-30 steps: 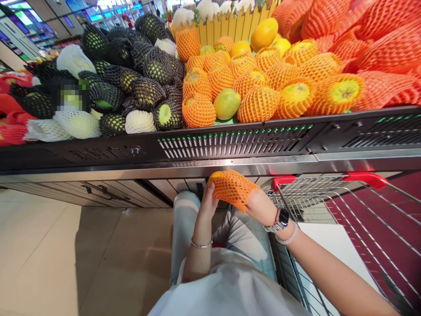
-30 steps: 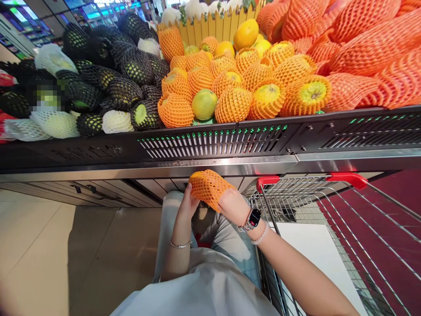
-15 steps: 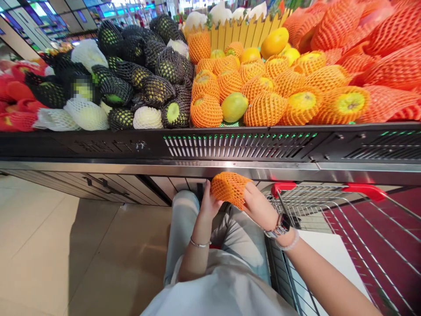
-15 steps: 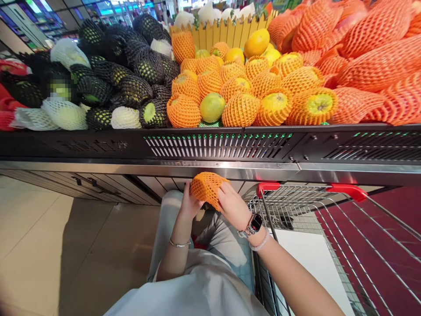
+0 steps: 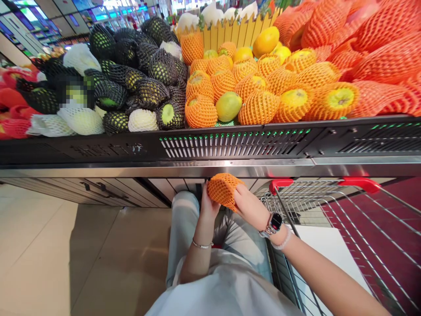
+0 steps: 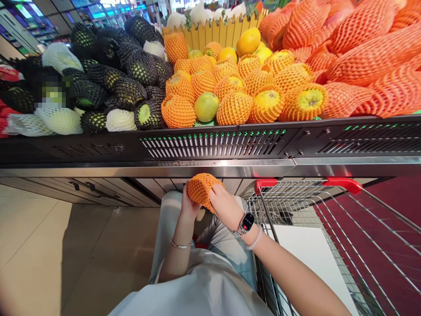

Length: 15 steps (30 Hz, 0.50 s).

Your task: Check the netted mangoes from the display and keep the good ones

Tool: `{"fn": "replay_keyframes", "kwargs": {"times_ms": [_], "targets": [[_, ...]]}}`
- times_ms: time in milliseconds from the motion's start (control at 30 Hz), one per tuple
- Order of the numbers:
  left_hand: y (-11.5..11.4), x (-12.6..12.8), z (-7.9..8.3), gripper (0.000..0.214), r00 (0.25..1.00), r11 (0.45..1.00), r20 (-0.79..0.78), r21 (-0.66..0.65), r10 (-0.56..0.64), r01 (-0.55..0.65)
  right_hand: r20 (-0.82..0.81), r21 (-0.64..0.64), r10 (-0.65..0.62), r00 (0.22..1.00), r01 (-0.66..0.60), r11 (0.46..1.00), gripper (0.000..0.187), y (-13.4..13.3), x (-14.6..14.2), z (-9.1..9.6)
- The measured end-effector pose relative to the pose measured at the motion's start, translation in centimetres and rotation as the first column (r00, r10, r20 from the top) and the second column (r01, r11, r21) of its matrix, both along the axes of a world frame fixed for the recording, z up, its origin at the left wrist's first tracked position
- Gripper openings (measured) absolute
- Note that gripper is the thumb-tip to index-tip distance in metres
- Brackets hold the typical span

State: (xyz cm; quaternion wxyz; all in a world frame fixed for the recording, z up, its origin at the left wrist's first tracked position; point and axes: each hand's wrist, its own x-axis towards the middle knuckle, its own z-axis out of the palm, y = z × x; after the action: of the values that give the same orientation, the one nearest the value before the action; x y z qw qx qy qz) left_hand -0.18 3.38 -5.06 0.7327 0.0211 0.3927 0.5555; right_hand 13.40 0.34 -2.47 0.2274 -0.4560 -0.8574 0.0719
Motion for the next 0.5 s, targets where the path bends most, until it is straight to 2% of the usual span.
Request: {"fn": "replay_keyframes", "kwargs": {"times_ms": [100, 167, 233, 300, 367, 433, 500], "targets": [[-0.1, 0.1, 0.1, 0.040, 0.999, 0.999, 0.032, -0.026, 0.029, -0.028, -0.118, -0.040, -0.056, 0.991, 0.051, 0.998, 0.039, 0.0, 0.1, 0.1], [-0.4, 0.2, 0.1, 0.039, 0.999, 0.999, 0.033, 0.000, 0.042, -0.042, -0.215, -0.057, -0.068, 0.974, 0.057, 0.997, 0.046, 0.1, 0.1, 0.3], [-0.7, 0.4, 0.0, 0.036, 0.998, 0.991, 0.066, 0.130, 0.017, -0.025, -0.300, -0.047, -0.043, 0.953, 0.030, 0.998, 0.052, 0.3, 0.1, 0.4], [-1.0, 0.6, -0.1, 0.035, 0.994, 0.950, 0.107, 0.312, -0.038, 0.003, -0.359, -0.023, -0.023, 0.933, 0.015, 1.000, 0.057, 0.6, 0.2, 0.3], [-1.1, 0.6, -0.1, 0.036, 0.989, 0.906, 0.115, 0.423, -0.094, 0.037, -0.399, 0.002, -0.025, 0.917, 0.028, 1.000, 0.062, 0.7, 0.3, 0.1], [-0.9, 0.3, 0.1, 0.039, 0.989, 0.919, 0.074, 0.383, -0.127, 0.090, -0.398, 0.058, -0.006, 0.917, 0.032, 0.998, 0.063, 0.8, 0.6, -0.1], [-0.7, -0.4, 0.2, 0.044, 0.987, 0.965, -0.004, 0.209, -0.162, 0.159, -0.327, 0.150, 0.056, 0.943, -0.007, 0.989, 0.059, 0.7, 0.9, 0.0]]}}
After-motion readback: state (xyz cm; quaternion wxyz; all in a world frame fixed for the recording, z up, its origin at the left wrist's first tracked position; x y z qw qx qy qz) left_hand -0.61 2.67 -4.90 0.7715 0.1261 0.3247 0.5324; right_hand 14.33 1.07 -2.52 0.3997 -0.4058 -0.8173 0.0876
